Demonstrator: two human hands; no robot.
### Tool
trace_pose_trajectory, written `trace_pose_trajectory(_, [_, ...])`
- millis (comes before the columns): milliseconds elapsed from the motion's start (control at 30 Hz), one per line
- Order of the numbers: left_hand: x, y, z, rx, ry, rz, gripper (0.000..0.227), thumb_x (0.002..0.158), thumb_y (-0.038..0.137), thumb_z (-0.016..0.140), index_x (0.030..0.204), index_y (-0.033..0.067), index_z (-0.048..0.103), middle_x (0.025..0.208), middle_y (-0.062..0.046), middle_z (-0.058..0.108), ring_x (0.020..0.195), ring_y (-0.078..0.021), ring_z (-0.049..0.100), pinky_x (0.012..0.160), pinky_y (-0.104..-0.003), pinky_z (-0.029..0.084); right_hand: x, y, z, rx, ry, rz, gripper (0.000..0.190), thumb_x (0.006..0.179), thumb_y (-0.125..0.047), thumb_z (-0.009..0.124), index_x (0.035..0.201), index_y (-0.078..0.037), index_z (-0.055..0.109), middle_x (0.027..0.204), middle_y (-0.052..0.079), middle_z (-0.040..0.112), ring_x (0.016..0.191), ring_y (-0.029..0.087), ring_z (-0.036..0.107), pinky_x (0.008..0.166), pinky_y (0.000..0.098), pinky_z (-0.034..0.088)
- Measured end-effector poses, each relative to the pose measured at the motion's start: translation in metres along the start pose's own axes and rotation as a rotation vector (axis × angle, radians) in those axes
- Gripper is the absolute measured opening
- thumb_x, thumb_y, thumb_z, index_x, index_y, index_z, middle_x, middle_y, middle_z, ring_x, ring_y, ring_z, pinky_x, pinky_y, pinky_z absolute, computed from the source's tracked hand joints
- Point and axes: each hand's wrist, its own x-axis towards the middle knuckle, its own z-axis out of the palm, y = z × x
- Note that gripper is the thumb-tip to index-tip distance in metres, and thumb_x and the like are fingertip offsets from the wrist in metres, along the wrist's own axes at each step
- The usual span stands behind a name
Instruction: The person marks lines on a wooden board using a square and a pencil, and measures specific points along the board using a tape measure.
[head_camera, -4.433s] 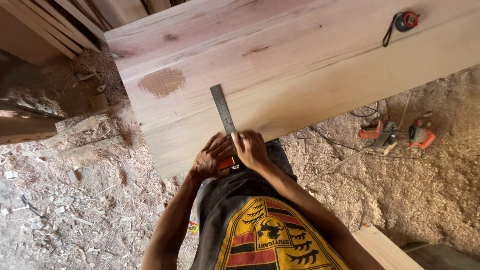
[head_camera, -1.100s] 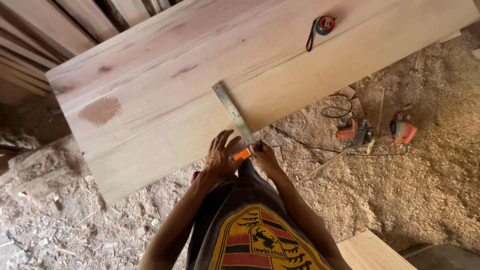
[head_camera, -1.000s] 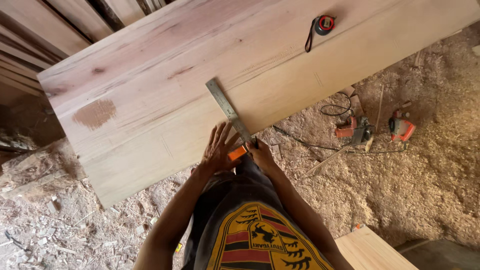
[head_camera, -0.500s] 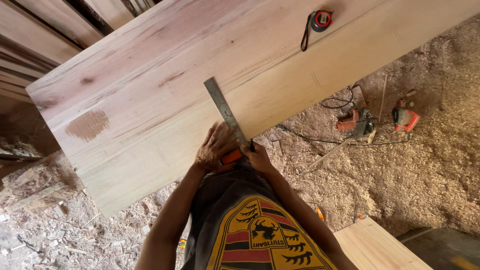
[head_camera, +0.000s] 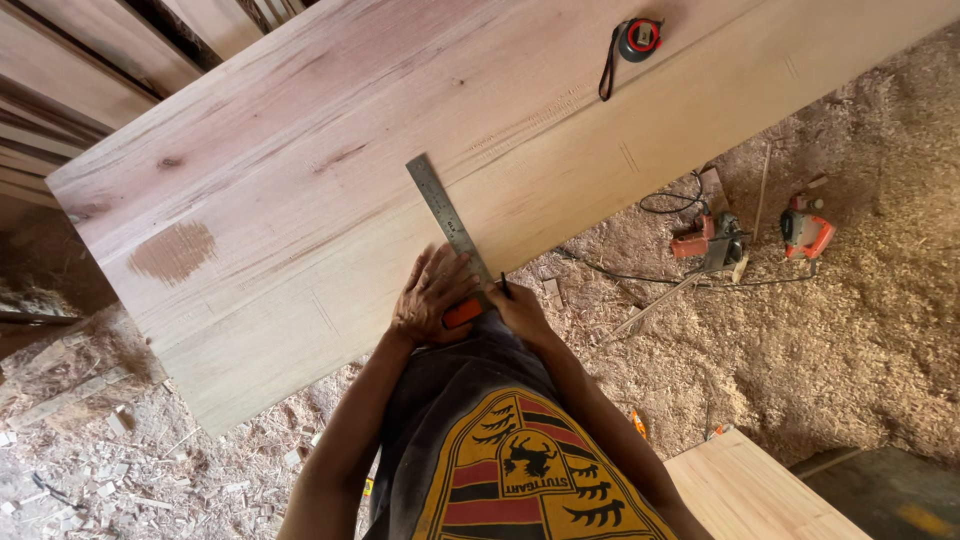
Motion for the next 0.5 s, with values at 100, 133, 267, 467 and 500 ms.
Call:
trace_pose_trajectory(100, [-0.001,0.001,-0.004,-0.006,-0.006,-0.016,0.087,0.07,0.06,0.076,0.148,0.0265,0.056,0.166,-0.007,0.034,0.157,-0.0349,0.019,0.13,-0.057,0.008,-0.003,-0.017,-0.016,-0.509,0.344,-0.445,0.036,0.109,-0.031,0.055,0.087,-0.006,0.07,0.07,0.002,0.061,0.063,0.011,0.055,0.058,0.0266,0.041])
trace_pose_trajectory(133, [-0.002,0.002,-0.004,-0.011,-0.008,-0.024,0.088,0.069,0.059,0.077,0.148,0.0259,0.057,0.166,-0.007,0.035,0.157,-0.0342,0.019,0.13,-0.057,0.008,-0.005,-0.025,-0.022,-0.64,0.461,-0.62,0.042,0.114,-0.031,0.05,0.084,-0.009,0.07,0.073,0.004,0.062,0.069,0.015,0.056,0.064,0.0289,0.043])
trace_pose_trajectory(267, [0.002,0.004,-0.002,-0.01,0.018,0.003,0.089,0.066,0.055,0.078,0.145,0.0211,0.059,0.165,-0.011,0.036,0.158,-0.0317,0.022,0.13,-0.056,0.011,0.007,-0.064,-0.027,-0.492,0.334,-0.33,0.043,0.106,-0.036,0.045,0.1,-0.007,0.077,0.063,0.008,0.067,0.048,0.021,0.054,0.046,0.0388,0.04])
trace_pose_trajectory(467, [0.004,0.001,-0.001,-0.018,-0.013,0.015,0.092,0.06,0.053,0.081,0.143,0.0187,0.06,0.163,-0.015,0.036,0.156,-0.0337,0.023,0.129,-0.056,0.012,0.031,-0.105,0.012,-0.599,0.239,-0.813,0.038,0.109,-0.028,0.049,0.119,-0.002,0.074,0.089,0.012,0.074,0.078,0.023,0.067,0.066,0.0373,0.056])
trace_pose_trajectory(500, [0.005,0.001,-0.001,-0.013,-0.018,0.012,0.092,0.06,0.053,0.082,0.142,0.0184,0.06,0.163,-0.015,0.036,0.156,-0.0336,0.023,0.129,-0.056,0.012,0.028,-0.106,0.012,-0.636,0.25,-0.869,0.035,0.11,-0.027,0.051,0.118,-0.002,0.073,0.093,0.012,0.075,0.082,0.024,0.068,0.072,0.0377,0.056])
